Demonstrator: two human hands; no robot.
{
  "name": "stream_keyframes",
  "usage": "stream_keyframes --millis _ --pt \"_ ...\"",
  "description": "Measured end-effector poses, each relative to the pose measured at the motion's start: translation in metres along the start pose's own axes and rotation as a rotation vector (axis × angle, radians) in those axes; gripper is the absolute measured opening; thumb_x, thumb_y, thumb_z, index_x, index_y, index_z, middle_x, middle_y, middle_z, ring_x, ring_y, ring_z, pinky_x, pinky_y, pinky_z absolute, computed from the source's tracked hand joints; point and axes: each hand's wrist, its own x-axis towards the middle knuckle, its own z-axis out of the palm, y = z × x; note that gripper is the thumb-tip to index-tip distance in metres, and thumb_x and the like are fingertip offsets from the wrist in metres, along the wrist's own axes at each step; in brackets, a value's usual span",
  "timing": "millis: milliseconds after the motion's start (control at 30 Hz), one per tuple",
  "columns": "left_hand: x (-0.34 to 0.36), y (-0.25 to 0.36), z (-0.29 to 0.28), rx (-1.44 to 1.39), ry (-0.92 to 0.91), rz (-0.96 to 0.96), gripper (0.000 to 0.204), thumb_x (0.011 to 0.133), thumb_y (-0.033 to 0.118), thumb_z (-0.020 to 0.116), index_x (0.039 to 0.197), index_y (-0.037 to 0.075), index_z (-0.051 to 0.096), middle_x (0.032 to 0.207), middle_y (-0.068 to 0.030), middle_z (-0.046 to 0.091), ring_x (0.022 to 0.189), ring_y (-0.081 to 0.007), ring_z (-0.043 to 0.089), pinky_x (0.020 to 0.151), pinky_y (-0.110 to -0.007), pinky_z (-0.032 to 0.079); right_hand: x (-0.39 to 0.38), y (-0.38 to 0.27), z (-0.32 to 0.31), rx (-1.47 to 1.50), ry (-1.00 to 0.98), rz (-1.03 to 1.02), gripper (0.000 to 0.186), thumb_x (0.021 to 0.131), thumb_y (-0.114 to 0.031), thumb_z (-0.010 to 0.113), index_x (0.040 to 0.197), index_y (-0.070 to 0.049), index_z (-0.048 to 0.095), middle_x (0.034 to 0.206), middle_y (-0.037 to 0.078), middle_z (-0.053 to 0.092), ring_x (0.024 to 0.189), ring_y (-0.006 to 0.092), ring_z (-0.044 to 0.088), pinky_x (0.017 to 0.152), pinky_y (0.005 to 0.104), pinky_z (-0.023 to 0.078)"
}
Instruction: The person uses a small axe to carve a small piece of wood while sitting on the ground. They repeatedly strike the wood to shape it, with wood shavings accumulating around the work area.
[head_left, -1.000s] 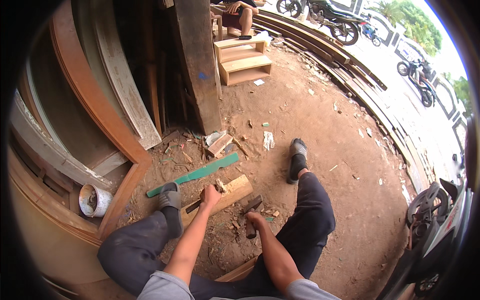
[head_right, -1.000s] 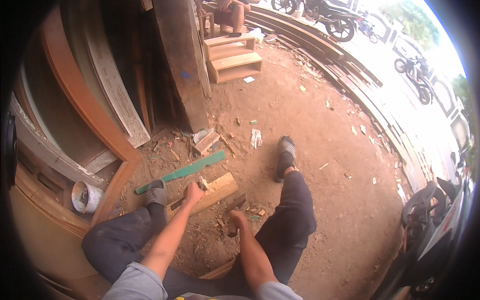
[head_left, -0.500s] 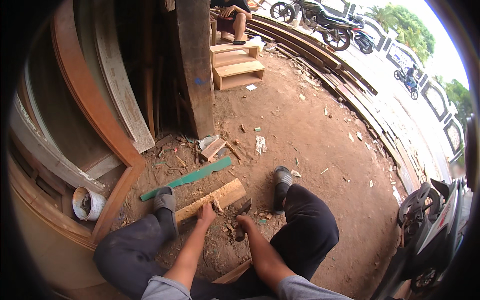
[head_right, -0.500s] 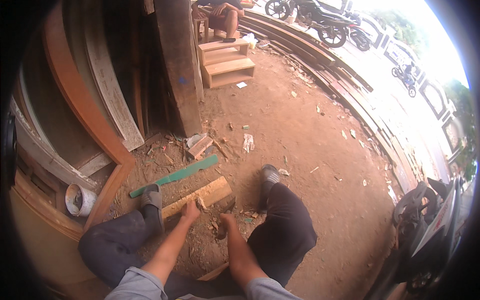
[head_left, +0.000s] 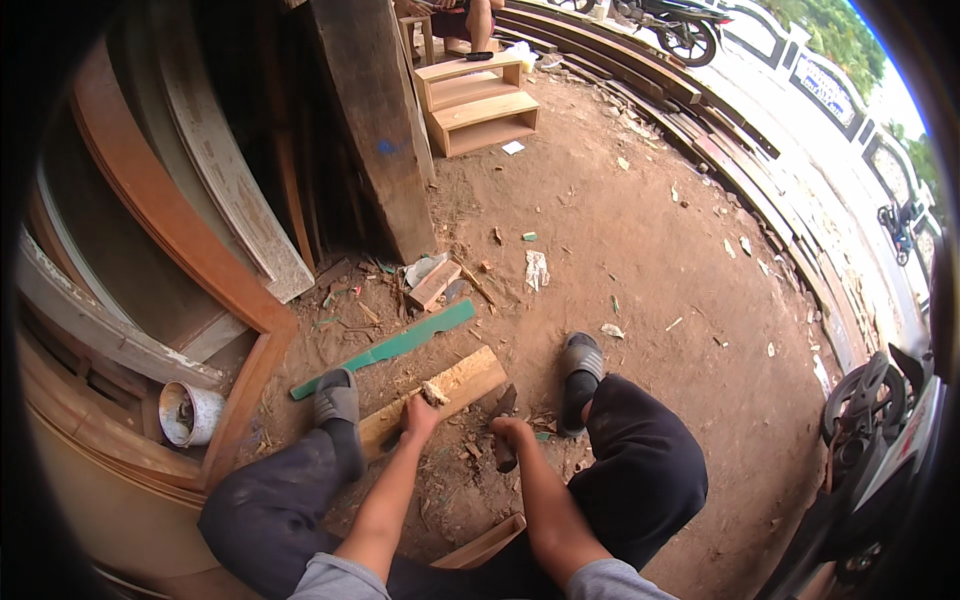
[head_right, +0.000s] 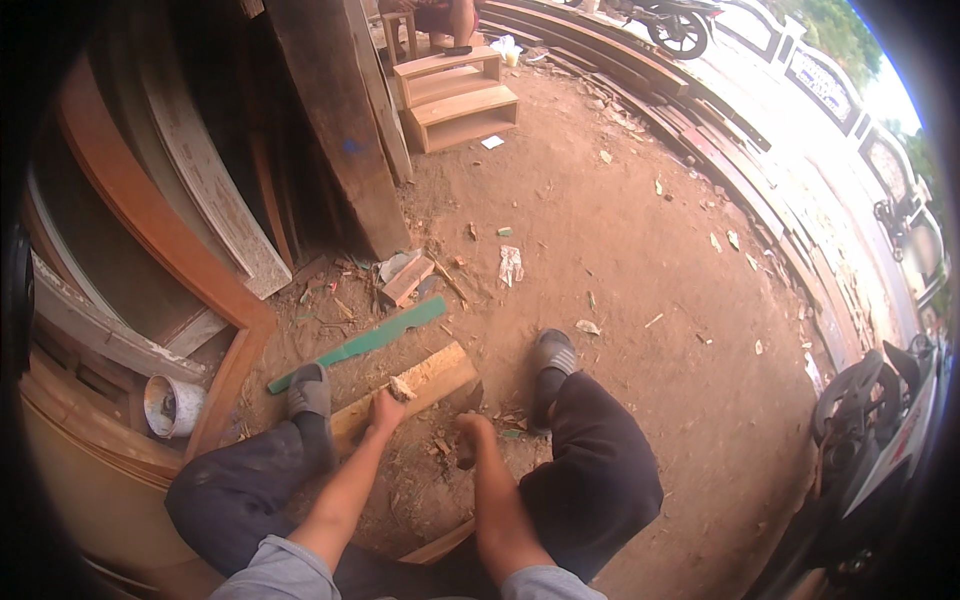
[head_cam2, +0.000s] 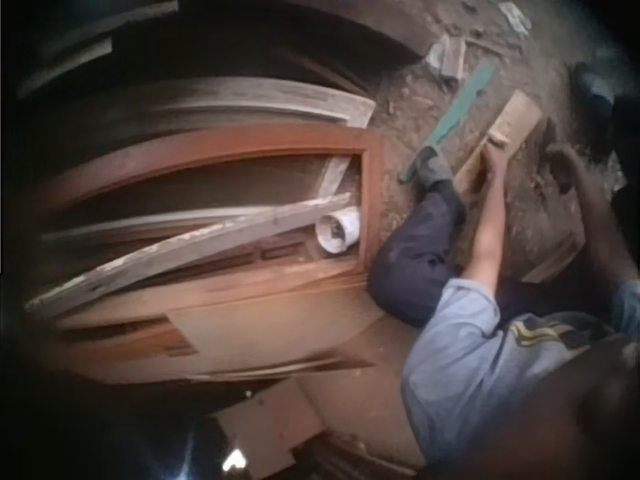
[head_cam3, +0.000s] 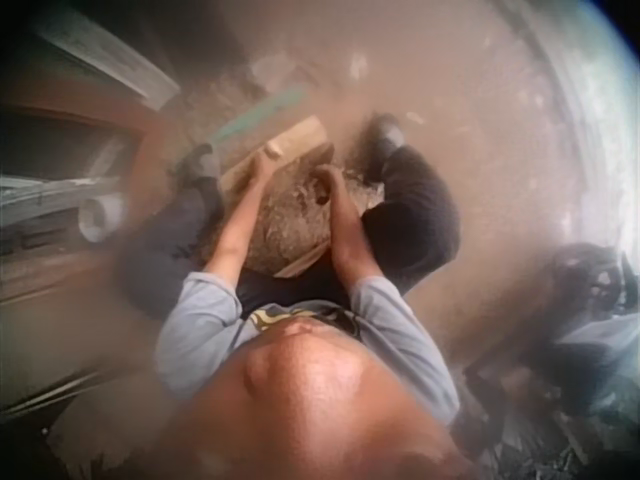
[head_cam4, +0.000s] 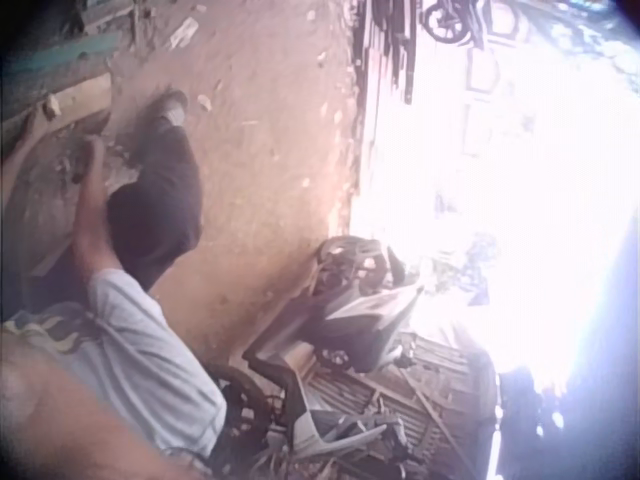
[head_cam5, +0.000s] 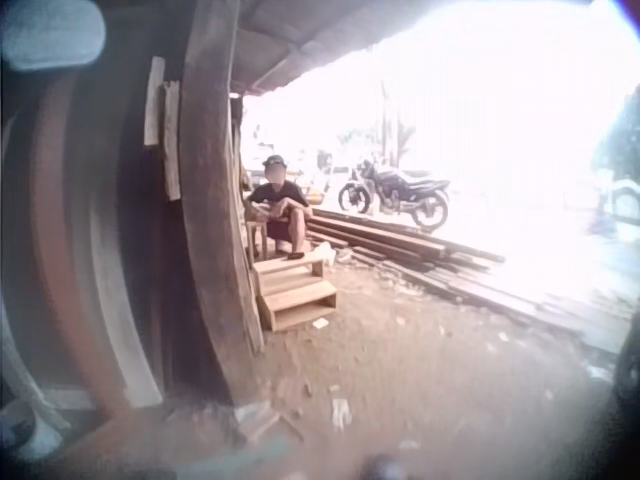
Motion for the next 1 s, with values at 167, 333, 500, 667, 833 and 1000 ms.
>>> stream_keyframes --millis 167,333,500,667,833,1000 --pt "0.004 -0.002 0.0 -0.019 -0.025 -0.028 0.049 0.066 0.027 0.075 0.097 -0.006 0.058 0.097 -0.0252 0.061 0.095 -0.0382 0.059 0.08 -0.042 0.048 -0.014 0.002 0.002 0.131 0.038 0.032 0.03 0.074 -0.017 0.053 0.101 -0.005 0.047 0.073 0.01 0.054 0.059 0.0243 0.054 0.054 0.0423 0.043" --pt "0.005 0.003 -0.007 -0.043 -0.078 -0.054 0.05 0.066 0.028 0.074 0.1 -0.005 0.057 0.099 -0.0249 0.061 0.097 -0.0376 0.058 0.082 -0.041 0.047 -0.009 0.003 0.003 0.045 0.078 0.013 0.031 0.074 -0.015 0.053 0.103 -0.004 0.047 0.074 0.009 0.055 0.058 0.0226 0.056 0.054 0.0408 0.044" --pt "0.006 0.001 -0.006 -0.045 -0.085 -0.06 0.052 0.067 0.028 0.073 0.102 -0.006 0.056 0.101 -0.025 0.06 0.099 -0.0379 0.057 0.083 -0.041 0.047 -0.011 -0.002 0.003 0.074 0.053 0.046 0.02 0.076 -0.01 0.048 0.094 -0.002 0.044 0.068 0.013 0.052 0.054 0.0255 0.054 0.048 0.04 0.045" --pt "0.012 -0.003 -0.001 -0.118 -0.045 -0.122 0.059 0.066 0.032 0.075 0.106 -0.006 0.053 0.106 -0.0241 0.058 0.1 -0.0363 0.056 0.084 -0.041 0.047 -0.012 0.002 0.004 0.115 0.06 0.008 0.024 0.073 -0.01 0.051 0.094 -0.002 0.046 0.07 0.012 0.052 0.054 0.0251 0.054 0.049 0.04 0.045" --pt "0.015 -0.002 0.0 -0.143 -0.116 -0.183 0.066 0.067 0.035 0.075 0.112 -0.006 0.048 0.111 -0.0239 0.055 0.103 -0.0348 0.055 0.086 -0.04 0.046 -0.005 0.011 0.004 0.152 0.094 -0.072 0.032 0.068 -0.014 0.057 0.095 0.001 0.049 0.073 0.013 0.054 0.056 0.0262 0.054 0.053 0.0416 0.045" --pt "0.013 0.0 -0.003 -0.116 -0.08 -0.175 0.062 0.069 0.034 0.074 0.11 -0.005 0.05 0.11 -0.0233 0.056 0.103 -0.034 0.055 0.087 -0.04 0.046 0.003 0.011 0.002 0.093 0.067 -0.039 0.033 0.068 -0.015 0.058 0.097 0.0 0.05 0.075 0.013 0.055 0.057 0.0266 0.055 0.053 0.0423 0.044"
